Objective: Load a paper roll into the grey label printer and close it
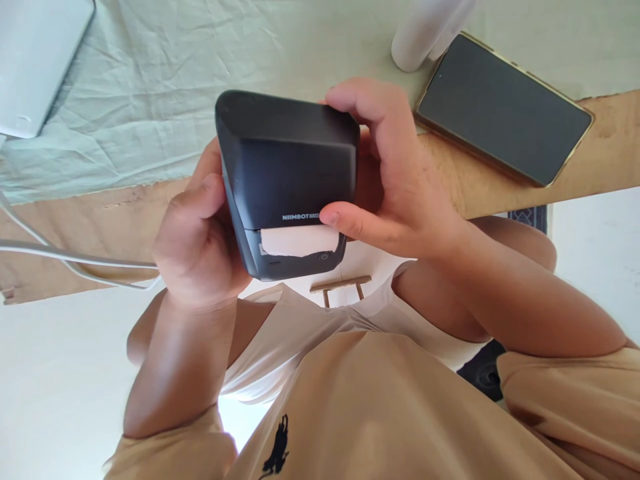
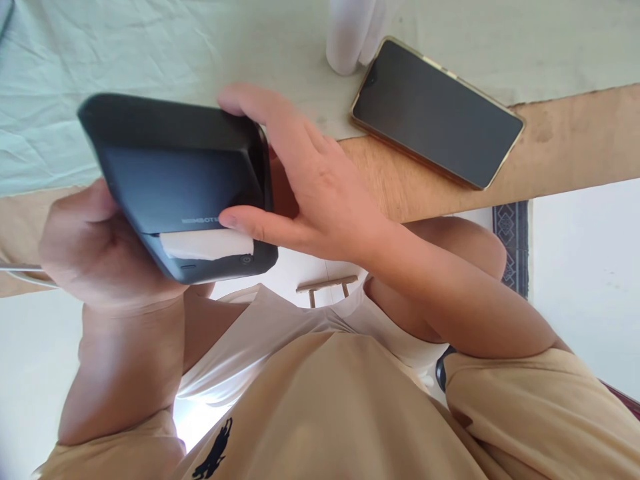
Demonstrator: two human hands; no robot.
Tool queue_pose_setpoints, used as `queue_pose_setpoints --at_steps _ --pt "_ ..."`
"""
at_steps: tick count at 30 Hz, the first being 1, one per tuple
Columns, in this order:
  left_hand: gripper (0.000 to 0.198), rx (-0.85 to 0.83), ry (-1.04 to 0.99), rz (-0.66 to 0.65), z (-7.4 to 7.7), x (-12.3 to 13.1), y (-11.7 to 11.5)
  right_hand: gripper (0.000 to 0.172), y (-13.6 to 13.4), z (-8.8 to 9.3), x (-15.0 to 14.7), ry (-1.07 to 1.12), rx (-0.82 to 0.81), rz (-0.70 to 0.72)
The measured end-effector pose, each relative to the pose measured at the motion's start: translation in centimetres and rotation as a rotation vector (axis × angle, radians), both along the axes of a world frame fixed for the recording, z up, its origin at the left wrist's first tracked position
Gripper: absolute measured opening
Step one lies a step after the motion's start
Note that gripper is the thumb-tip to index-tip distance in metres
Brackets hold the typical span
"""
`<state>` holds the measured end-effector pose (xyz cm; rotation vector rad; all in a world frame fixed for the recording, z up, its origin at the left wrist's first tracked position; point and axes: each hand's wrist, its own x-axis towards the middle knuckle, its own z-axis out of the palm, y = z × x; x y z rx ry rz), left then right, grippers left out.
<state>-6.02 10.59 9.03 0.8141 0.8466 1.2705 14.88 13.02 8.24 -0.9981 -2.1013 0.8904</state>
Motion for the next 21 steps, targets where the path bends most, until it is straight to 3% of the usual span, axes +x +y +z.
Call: queue_pose_setpoints --at_steps 12,15,18,21 --pt "0.036 0.012 0.044 -0.096 -0.4 -0.6 0.4 0.060 -0.2 0.0 0.2 0.022 0.056 -0.002" --pt "0.034 -0.022 0.051 -0.042 -0.1 0.0 0.0 0.065 -0.2 -0.1 0.3 0.012 0.057 -0.002" --pt "0.043 -0.079 0.058 0.049 0.3 0.5 -0.3 0.069 -0.1 -0.1 0.4 0.028 0.079 0.043" --pt "0.049 -0.071 0.069 0.060 0.2 0.5 -0.4 0.066 0.1 0.2 0.7 0.027 0.099 0.083"
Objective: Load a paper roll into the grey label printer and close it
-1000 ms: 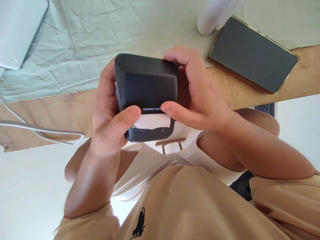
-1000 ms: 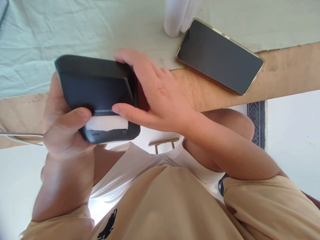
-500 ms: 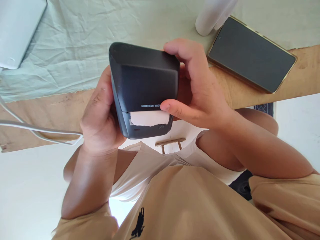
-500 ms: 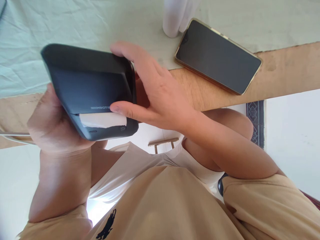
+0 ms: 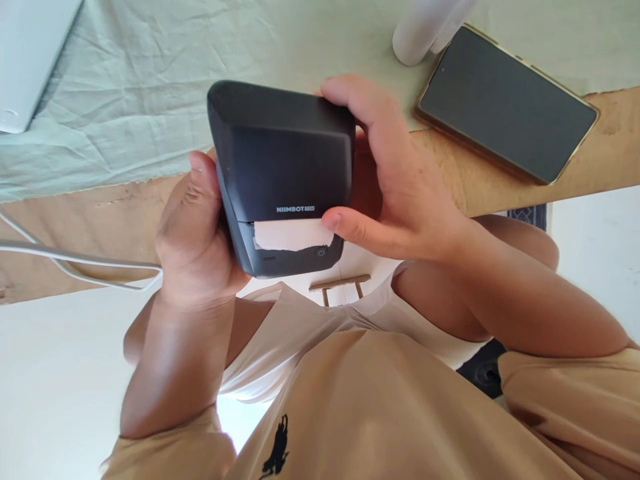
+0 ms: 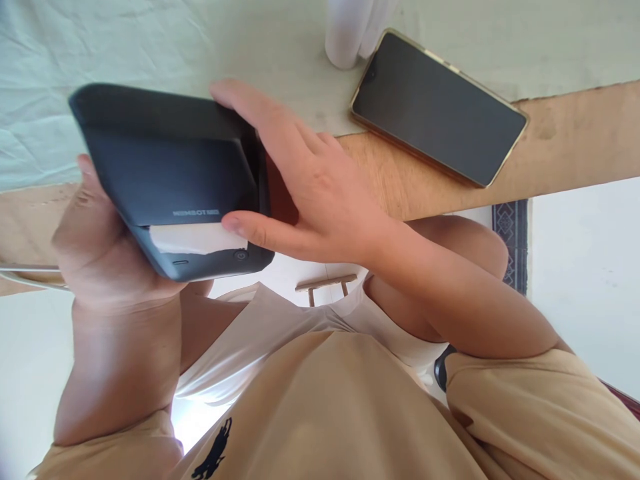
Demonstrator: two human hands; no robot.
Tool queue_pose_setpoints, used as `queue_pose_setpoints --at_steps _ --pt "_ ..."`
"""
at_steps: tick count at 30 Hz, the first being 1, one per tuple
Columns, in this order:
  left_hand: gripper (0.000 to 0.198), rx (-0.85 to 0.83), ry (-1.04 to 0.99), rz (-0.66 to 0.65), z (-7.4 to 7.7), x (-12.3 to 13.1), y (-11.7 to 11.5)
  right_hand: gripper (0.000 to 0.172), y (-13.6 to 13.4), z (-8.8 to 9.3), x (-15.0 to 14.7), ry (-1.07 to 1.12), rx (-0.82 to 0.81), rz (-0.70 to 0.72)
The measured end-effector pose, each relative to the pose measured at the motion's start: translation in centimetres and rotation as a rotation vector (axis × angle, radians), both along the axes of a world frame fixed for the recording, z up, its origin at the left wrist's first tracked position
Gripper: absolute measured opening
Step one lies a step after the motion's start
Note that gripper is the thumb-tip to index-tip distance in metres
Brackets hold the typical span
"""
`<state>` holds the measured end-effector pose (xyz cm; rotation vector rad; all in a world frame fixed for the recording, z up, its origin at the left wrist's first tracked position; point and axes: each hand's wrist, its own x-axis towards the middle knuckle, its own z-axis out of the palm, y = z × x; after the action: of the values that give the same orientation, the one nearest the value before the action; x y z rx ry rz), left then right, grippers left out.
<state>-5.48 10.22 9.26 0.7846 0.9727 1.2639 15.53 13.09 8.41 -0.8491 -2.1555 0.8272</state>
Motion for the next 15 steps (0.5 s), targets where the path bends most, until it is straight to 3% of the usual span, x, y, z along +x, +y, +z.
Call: queue_pose_setpoints --at_steps 8,12,15 --pt "0.050 0.093 -0.014 -0.012 -0.9 -0.3 0.2 0.073 0.0 0.3 0.0 -0.009 0.008 -0.017" --pt "0.036 0.105 -0.078 -0.010 -0.6 -0.5 0.2 0.082 0.3 -0.5 0.4 0.004 0.064 0.043" --pt "0.041 0.091 -0.103 -0.020 -0.4 -0.7 0.1 0.087 0.6 -0.8 0.7 0.026 0.071 0.099"
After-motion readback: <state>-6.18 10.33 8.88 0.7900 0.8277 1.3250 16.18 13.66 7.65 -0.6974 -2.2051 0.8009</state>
